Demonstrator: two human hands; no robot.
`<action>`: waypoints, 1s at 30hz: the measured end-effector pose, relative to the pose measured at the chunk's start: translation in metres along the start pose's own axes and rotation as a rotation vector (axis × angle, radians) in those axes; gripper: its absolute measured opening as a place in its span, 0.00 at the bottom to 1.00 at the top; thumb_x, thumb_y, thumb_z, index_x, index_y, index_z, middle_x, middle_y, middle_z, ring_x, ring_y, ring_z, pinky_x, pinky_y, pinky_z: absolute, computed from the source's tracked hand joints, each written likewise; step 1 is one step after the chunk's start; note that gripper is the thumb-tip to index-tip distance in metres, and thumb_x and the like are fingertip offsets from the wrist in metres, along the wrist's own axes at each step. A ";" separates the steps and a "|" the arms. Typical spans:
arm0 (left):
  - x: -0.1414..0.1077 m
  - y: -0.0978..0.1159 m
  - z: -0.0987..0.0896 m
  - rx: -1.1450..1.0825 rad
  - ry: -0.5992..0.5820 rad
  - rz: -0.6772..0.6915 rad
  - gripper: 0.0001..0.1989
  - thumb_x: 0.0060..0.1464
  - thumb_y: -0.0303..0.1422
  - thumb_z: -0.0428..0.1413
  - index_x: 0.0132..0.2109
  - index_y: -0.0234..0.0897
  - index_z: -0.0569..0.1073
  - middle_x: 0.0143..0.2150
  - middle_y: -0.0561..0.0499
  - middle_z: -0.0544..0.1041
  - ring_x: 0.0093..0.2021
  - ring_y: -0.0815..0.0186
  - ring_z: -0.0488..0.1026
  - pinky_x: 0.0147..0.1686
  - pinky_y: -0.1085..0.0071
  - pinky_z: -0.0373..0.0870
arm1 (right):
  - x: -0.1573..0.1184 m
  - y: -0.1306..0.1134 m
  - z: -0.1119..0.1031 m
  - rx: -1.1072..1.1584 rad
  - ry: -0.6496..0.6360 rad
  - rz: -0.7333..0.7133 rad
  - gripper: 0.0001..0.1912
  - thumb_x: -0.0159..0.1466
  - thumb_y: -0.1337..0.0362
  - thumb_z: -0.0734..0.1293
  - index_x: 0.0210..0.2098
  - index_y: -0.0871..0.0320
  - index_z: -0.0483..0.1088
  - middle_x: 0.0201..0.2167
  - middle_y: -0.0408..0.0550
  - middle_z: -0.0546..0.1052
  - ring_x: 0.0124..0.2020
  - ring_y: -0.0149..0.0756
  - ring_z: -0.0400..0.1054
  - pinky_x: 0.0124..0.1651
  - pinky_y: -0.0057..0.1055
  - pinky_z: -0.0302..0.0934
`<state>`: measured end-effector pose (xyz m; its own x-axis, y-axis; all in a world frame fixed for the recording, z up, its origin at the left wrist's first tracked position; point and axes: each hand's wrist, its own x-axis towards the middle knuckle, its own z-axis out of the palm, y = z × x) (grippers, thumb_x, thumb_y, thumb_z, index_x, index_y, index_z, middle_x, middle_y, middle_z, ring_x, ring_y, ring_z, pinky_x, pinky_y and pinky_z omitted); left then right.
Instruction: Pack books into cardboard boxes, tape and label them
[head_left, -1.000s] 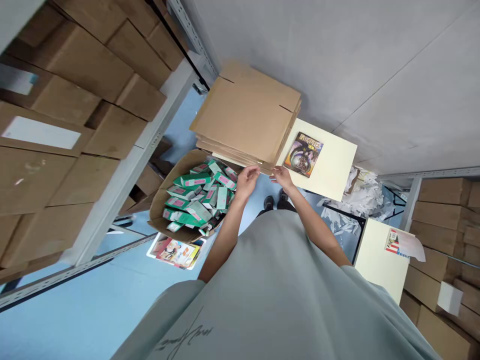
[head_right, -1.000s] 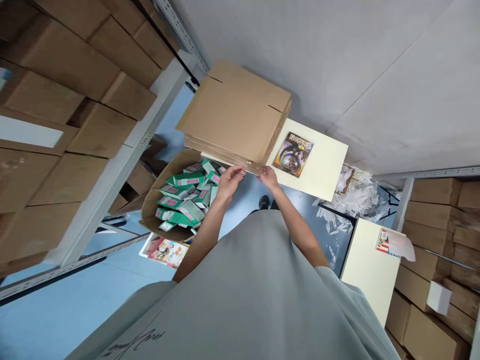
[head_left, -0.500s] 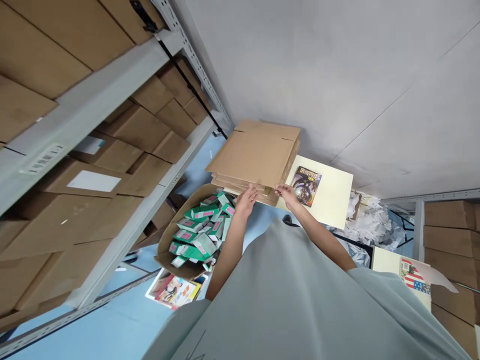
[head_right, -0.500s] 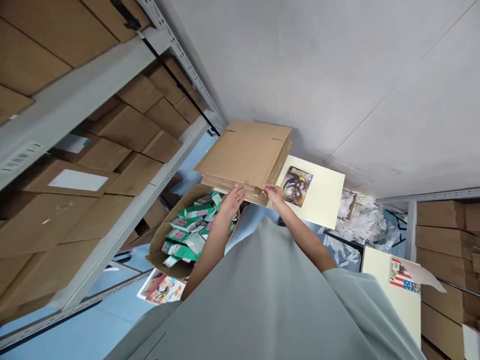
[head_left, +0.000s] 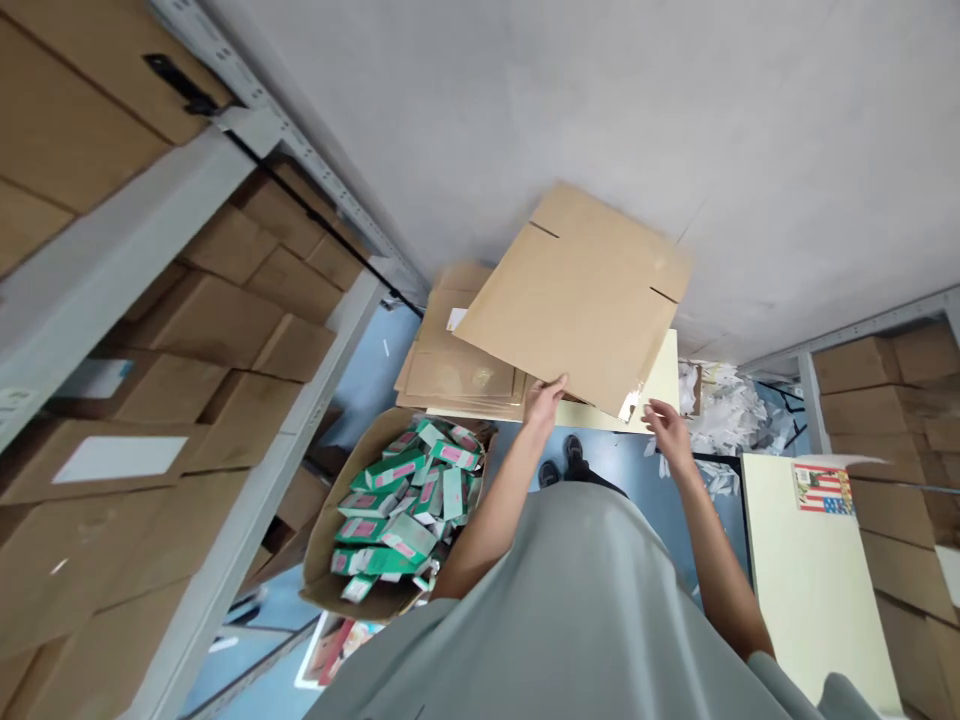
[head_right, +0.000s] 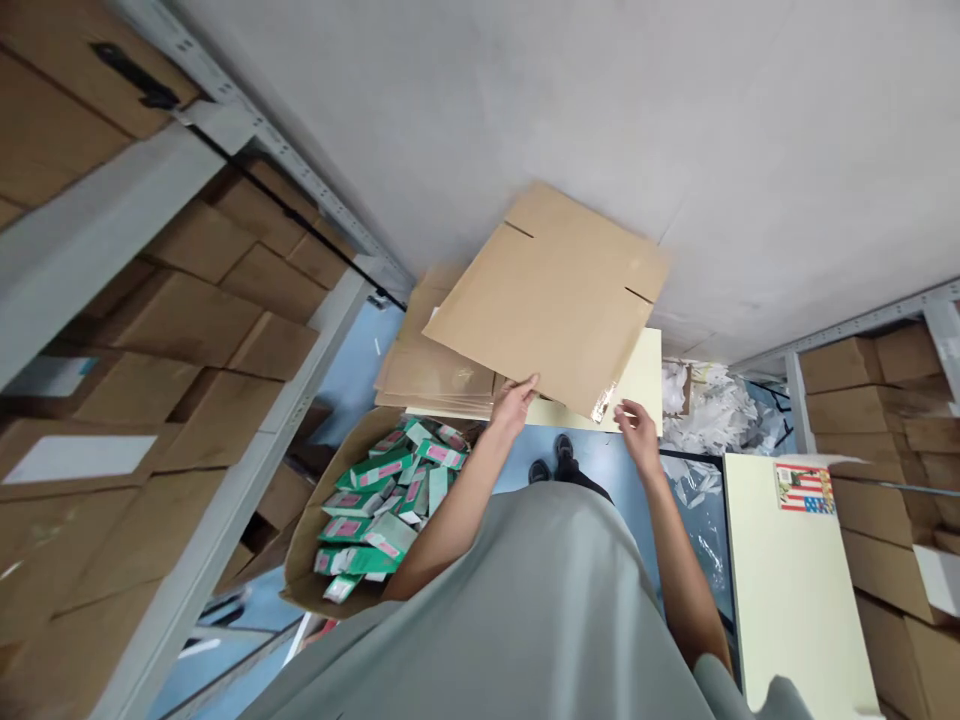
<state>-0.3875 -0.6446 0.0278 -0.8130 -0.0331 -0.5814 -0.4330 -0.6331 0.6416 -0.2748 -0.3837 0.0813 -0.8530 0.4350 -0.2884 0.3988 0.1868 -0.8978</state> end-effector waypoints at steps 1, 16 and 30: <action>-0.007 -0.013 0.011 0.020 -0.051 -0.013 0.25 0.35 0.34 0.85 0.39 0.37 0.82 0.42 0.46 0.90 0.52 0.56 0.87 0.62 0.60 0.78 | -0.007 0.011 -0.027 -0.041 0.123 -0.012 0.48 0.53 0.22 0.77 0.52 0.57 0.82 0.53 0.63 0.88 0.47 0.53 0.85 0.52 0.50 0.79; -0.111 -0.144 0.145 0.536 -0.861 -0.051 0.34 0.47 0.56 0.80 0.50 0.36 0.85 0.53 0.38 0.90 0.62 0.44 0.86 0.68 0.48 0.78 | -0.203 0.169 -0.299 0.083 1.286 0.311 0.64 0.53 0.32 0.70 0.77 0.70 0.64 0.81 0.78 0.63 0.83 0.67 0.61 0.85 0.59 0.57; -0.224 -0.410 0.284 0.954 -1.217 0.091 0.35 0.54 0.56 0.74 0.60 0.41 0.79 0.64 0.37 0.85 0.68 0.45 0.82 0.74 0.43 0.75 | -0.394 0.318 -0.471 0.494 1.433 0.171 0.25 0.49 0.57 0.71 0.46 0.54 0.75 0.44 0.48 0.84 0.47 0.43 0.76 0.60 0.43 0.73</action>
<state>-0.1380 -0.1584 0.0371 -0.4594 0.8843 -0.0833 -0.0607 0.0623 0.9962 0.3467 -0.0809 0.0666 0.3404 0.9346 -0.1027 0.0594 -0.1304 -0.9897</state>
